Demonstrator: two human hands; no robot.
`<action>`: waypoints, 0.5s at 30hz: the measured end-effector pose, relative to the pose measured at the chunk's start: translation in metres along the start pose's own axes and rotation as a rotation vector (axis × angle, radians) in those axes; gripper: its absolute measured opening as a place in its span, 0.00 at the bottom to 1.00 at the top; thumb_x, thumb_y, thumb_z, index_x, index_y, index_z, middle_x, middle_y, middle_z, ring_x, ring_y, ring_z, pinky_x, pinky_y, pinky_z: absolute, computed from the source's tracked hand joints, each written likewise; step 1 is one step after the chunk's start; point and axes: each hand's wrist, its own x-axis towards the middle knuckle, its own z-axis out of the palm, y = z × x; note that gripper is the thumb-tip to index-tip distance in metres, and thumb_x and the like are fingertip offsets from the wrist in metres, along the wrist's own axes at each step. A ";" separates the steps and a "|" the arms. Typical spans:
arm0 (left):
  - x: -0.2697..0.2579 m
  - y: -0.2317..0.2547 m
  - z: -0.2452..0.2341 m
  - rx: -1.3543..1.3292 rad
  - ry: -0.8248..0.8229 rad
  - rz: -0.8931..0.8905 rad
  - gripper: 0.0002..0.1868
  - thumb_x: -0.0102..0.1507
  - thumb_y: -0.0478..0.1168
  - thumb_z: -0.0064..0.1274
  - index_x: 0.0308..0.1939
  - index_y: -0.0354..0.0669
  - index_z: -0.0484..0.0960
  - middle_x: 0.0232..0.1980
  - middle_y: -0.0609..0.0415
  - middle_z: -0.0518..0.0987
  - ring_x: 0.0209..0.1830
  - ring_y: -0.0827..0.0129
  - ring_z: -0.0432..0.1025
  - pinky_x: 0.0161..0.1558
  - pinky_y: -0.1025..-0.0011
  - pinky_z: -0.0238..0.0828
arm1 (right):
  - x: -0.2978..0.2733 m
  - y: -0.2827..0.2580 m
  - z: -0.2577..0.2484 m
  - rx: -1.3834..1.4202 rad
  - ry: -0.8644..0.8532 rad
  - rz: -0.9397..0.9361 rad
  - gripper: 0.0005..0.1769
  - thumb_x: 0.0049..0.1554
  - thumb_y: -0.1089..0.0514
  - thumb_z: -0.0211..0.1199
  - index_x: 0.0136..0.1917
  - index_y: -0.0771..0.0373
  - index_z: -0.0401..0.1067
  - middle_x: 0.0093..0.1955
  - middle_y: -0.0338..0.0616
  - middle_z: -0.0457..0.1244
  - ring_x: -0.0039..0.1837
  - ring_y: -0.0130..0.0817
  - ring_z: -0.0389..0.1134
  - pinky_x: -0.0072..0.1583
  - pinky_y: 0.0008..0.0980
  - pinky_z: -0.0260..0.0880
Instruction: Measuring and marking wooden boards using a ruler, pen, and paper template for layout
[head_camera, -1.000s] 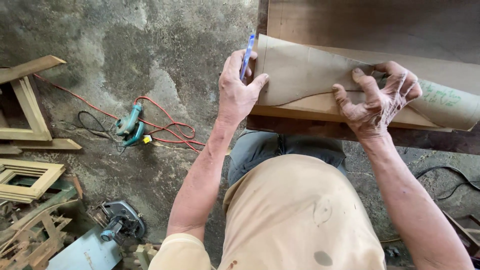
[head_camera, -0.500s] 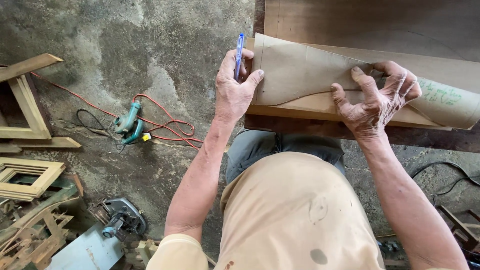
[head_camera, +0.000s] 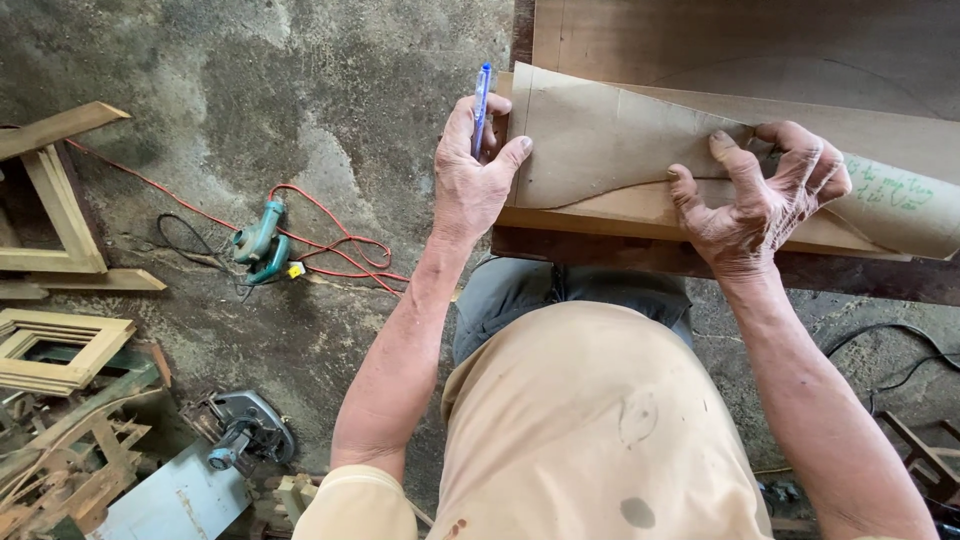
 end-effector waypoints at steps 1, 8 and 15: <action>0.000 0.001 0.000 -0.021 -0.005 -0.010 0.19 0.59 0.34 0.64 0.49 0.60 0.76 0.33 0.66 0.61 0.32 0.77 0.58 0.41 0.78 0.60 | 0.001 0.000 0.000 -0.008 0.015 -0.013 0.17 0.62 0.40 0.75 0.52 0.55 0.82 0.60 0.54 0.63 0.60 0.54 0.60 0.61 0.53 0.51; 0.000 0.002 0.000 -0.018 -0.003 0.009 0.20 0.58 0.33 0.64 0.50 0.58 0.76 0.34 0.66 0.61 0.32 0.77 0.58 0.43 0.78 0.61 | 0.000 0.001 0.001 -0.009 0.035 -0.027 0.19 0.64 0.38 0.73 0.52 0.55 0.82 0.59 0.54 0.64 0.59 0.54 0.60 0.60 0.53 0.50; 0.000 0.003 -0.001 -0.008 -0.004 -0.014 0.20 0.58 0.34 0.65 0.50 0.59 0.76 0.33 0.67 0.61 0.32 0.77 0.58 0.42 0.79 0.61 | 0.001 0.000 0.000 -0.017 0.034 -0.030 0.19 0.64 0.39 0.75 0.53 0.56 0.83 0.59 0.54 0.64 0.59 0.54 0.61 0.60 0.53 0.50</action>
